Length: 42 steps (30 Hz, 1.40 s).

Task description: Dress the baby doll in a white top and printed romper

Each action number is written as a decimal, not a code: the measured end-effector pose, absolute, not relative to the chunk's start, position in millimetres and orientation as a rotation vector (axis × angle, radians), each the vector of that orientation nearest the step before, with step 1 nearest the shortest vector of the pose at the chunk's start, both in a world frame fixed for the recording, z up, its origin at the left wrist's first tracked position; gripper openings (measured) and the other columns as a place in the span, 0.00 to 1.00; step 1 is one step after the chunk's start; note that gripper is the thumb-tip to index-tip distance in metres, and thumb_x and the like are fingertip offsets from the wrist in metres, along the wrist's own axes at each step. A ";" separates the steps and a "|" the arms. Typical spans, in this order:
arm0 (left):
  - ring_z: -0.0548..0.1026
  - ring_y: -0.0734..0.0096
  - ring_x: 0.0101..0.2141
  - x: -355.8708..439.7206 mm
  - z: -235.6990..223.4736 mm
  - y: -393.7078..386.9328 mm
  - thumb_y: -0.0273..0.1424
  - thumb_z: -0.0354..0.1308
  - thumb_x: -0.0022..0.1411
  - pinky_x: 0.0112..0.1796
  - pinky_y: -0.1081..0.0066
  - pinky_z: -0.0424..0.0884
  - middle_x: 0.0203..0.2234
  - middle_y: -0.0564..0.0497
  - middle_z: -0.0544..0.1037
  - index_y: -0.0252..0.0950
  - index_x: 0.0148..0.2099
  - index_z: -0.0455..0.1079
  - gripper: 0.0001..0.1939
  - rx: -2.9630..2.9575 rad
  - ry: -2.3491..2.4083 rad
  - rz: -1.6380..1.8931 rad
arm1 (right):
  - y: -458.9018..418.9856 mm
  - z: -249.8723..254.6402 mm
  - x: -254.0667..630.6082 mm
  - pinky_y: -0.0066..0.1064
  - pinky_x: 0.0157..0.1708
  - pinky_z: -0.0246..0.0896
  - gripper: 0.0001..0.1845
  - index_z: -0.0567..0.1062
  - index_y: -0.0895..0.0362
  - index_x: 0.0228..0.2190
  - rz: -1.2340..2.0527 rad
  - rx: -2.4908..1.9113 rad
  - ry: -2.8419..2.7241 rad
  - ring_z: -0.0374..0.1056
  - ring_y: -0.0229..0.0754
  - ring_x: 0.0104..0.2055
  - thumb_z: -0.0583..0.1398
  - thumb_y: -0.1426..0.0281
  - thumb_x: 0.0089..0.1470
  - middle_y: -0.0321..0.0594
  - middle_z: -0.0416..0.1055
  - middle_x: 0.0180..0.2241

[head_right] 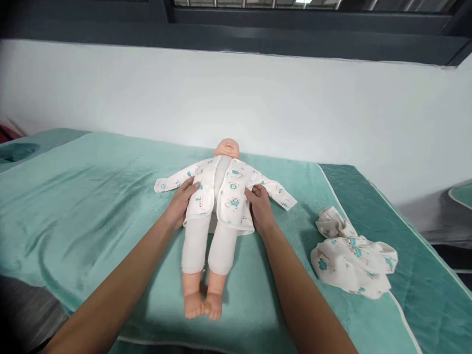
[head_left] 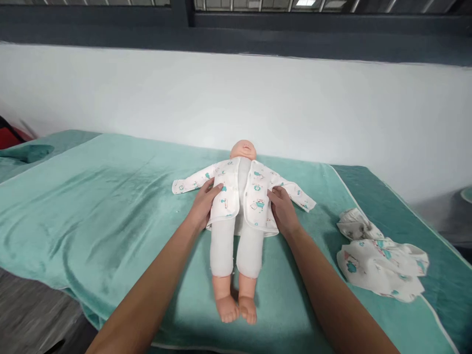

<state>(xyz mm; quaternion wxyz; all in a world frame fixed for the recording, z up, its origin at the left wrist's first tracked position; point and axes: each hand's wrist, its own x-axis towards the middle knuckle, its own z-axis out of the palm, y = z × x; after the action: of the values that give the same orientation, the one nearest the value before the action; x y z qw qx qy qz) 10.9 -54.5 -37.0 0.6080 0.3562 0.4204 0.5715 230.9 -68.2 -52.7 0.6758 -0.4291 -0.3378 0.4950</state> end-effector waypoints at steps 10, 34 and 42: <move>0.77 0.59 0.51 35.0 -46.0 -25.2 0.41 0.67 0.58 0.52 0.64 0.74 0.56 0.45 0.77 0.40 0.60 0.72 0.29 0.990 0.977 1.344 | -41.9 -51.5 252.0 0.36 0.47 0.71 0.26 0.69 0.49 0.43 1.084 -0.932 -0.727 0.73 0.45 0.51 0.69 0.68 0.41 0.33 0.77 0.47; 0.70 0.71 0.25 6.2 -66.7 -32.3 0.49 0.64 0.54 0.28 0.72 0.64 0.22 0.53 0.75 0.36 0.48 0.78 0.25 1.229 1.376 1.346 | -158.8 -67.3 275.7 0.48 0.56 0.67 0.20 0.69 0.51 0.50 0.628 -1.345 -0.981 0.70 0.49 0.57 0.63 0.64 0.55 0.47 0.69 0.57; 0.73 0.65 0.29 7.7 -67.2 -39.5 0.39 0.53 0.63 0.34 0.68 0.65 0.29 0.49 0.79 0.37 0.50 0.78 0.19 1.654 1.576 1.264 | -211.1 -26.8 347.7 0.53 0.55 0.61 0.17 0.71 0.60 0.49 -0.434 -2.127 -1.571 0.65 0.60 0.58 0.54 0.72 0.59 0.58 0.70 0.54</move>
<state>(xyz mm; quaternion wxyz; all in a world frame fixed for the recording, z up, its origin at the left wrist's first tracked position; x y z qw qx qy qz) 7.7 -39.5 -67.2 0.2620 0.6112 0.5826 0.4673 347.7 -211.1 -26.8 0.2290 -0.7726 -0.5707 -0.1578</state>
